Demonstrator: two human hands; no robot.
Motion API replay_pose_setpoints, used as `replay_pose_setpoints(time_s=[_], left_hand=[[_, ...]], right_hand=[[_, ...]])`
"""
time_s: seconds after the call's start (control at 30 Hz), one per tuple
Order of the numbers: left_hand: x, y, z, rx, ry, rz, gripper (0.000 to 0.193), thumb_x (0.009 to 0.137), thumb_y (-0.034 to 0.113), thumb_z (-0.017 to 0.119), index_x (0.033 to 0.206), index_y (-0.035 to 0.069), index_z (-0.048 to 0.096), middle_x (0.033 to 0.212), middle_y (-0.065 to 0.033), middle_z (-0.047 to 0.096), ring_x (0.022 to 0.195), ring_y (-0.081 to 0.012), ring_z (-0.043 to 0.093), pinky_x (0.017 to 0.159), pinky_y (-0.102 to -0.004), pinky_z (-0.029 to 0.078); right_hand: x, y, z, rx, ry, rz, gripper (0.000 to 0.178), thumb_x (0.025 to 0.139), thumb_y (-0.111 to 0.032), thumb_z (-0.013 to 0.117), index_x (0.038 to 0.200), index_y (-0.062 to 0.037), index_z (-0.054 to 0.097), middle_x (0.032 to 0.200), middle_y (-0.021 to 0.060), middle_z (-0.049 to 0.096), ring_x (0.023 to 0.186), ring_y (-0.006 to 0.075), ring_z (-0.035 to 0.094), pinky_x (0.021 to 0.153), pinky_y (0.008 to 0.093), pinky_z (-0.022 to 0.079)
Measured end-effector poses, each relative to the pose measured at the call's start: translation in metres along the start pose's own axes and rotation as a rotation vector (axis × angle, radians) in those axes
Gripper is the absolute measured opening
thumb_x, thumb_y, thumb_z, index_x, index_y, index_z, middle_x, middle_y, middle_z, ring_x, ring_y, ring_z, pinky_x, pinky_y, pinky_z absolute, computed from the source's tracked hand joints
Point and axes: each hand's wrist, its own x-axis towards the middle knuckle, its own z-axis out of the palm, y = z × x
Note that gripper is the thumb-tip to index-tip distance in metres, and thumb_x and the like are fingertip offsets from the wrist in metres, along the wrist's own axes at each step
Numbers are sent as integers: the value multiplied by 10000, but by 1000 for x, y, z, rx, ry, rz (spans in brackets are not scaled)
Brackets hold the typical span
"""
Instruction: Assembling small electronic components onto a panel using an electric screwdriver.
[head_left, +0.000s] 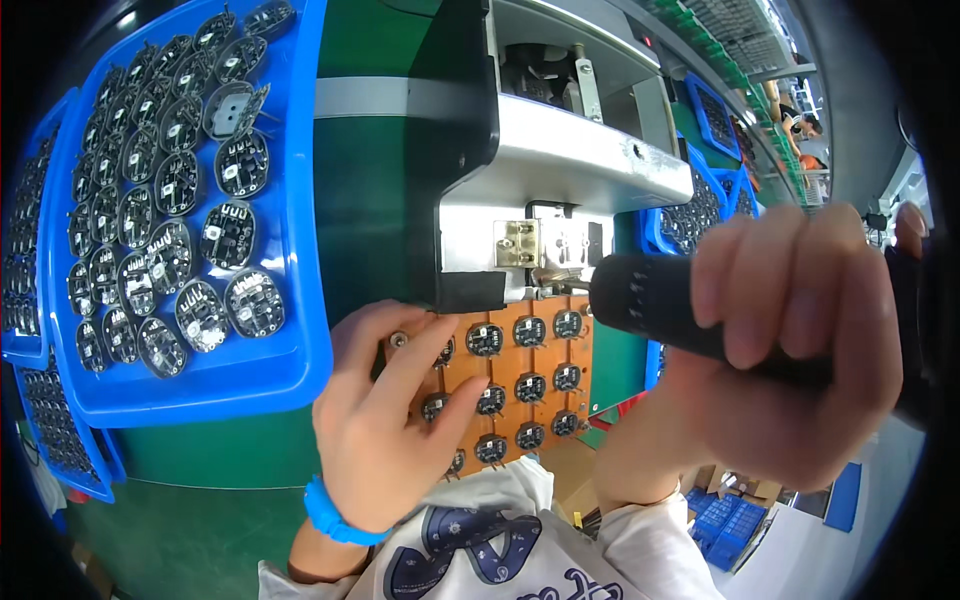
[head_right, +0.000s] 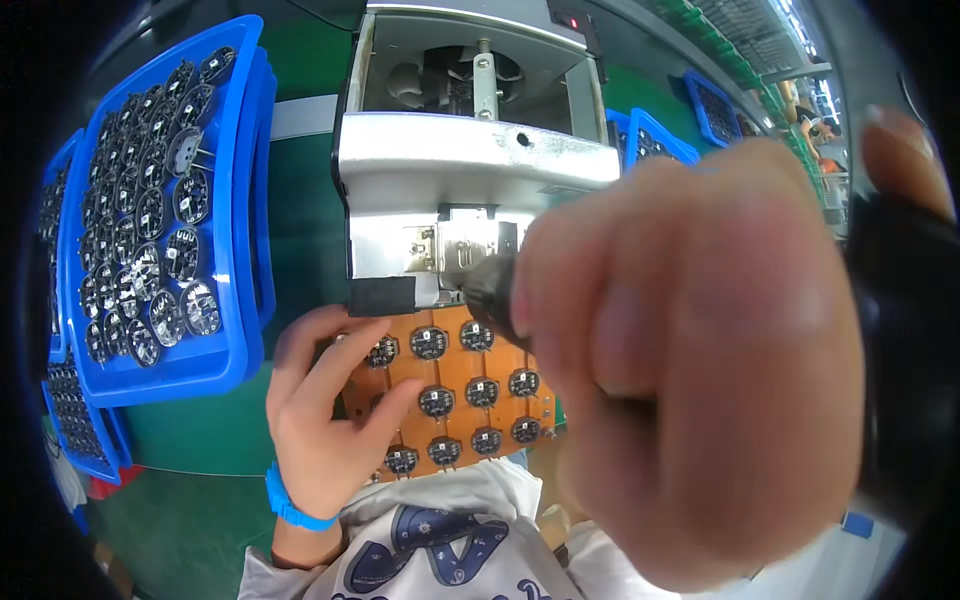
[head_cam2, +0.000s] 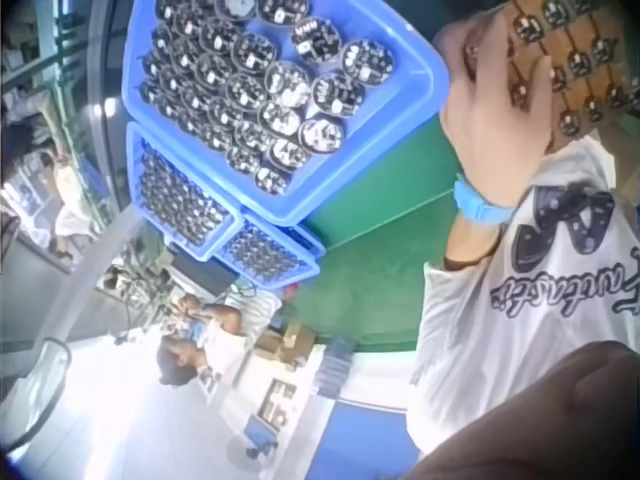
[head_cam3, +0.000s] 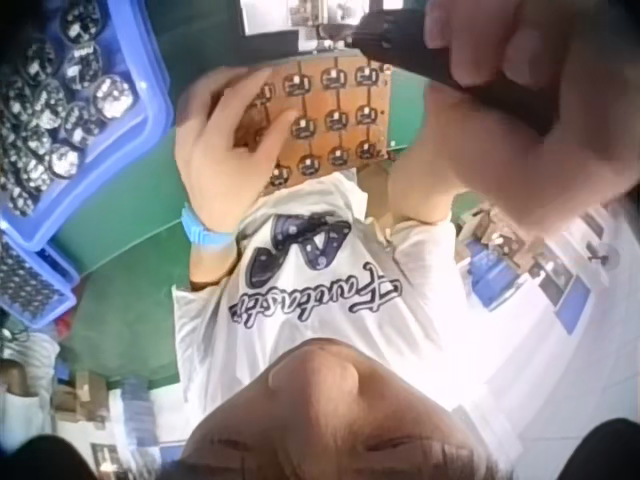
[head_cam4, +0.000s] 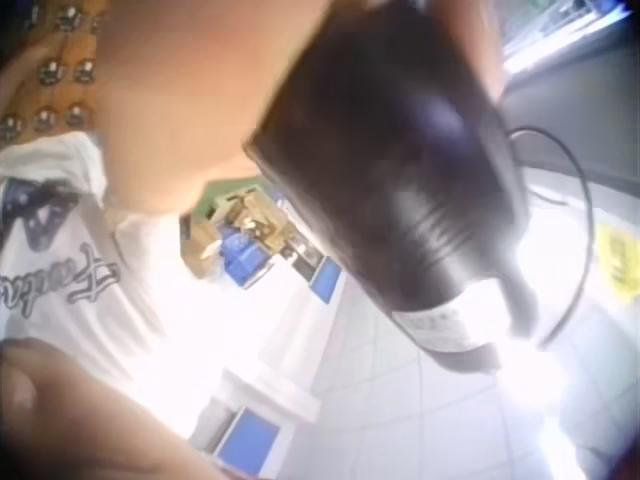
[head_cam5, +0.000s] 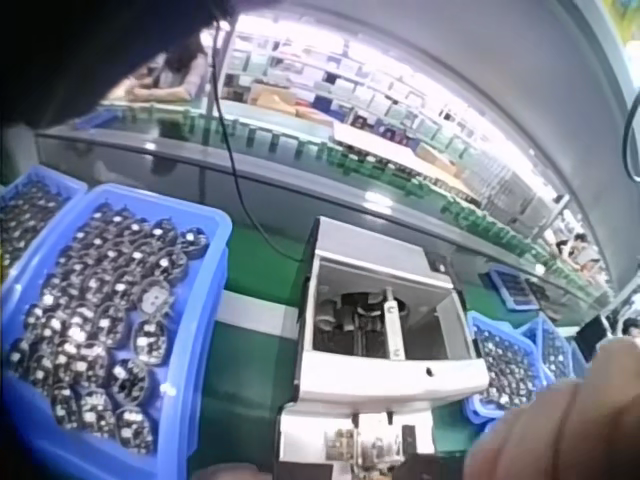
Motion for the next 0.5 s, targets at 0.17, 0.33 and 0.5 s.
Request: replay_pose_setpoints(time_s=[0.17,0.33,0.5], left_hand=[[-11,3,-21,225,-123,216,455,584,173,889,1002,87,729,1167,-127,551,1009,-336,558,836,-425,460],[-19,0,-13,250,-183,191,435,579,197,880,981,106,743,1204,-115,516,1093,-364,493,904,-472,400],[-23,-9,1,295,-168,197,374,609,187,856,965,132,754,1222,-96,496,1130,-355,432,941,-483,353]], right_hand=[[6,14,0,-79,-2,25,234,936,-102,434,1163,-42,423,657,14,398,492,116,407,511,320,403],[-22,14,-5,109,113,-36,277,946,-86,458,1214,-62,393,661,19,416,498,109,427,503,304,405],[-49,10,5,88,180,-77,292,951,-81,480,1231,-60,401,663,25,437,499,110,441,493,301,401]])
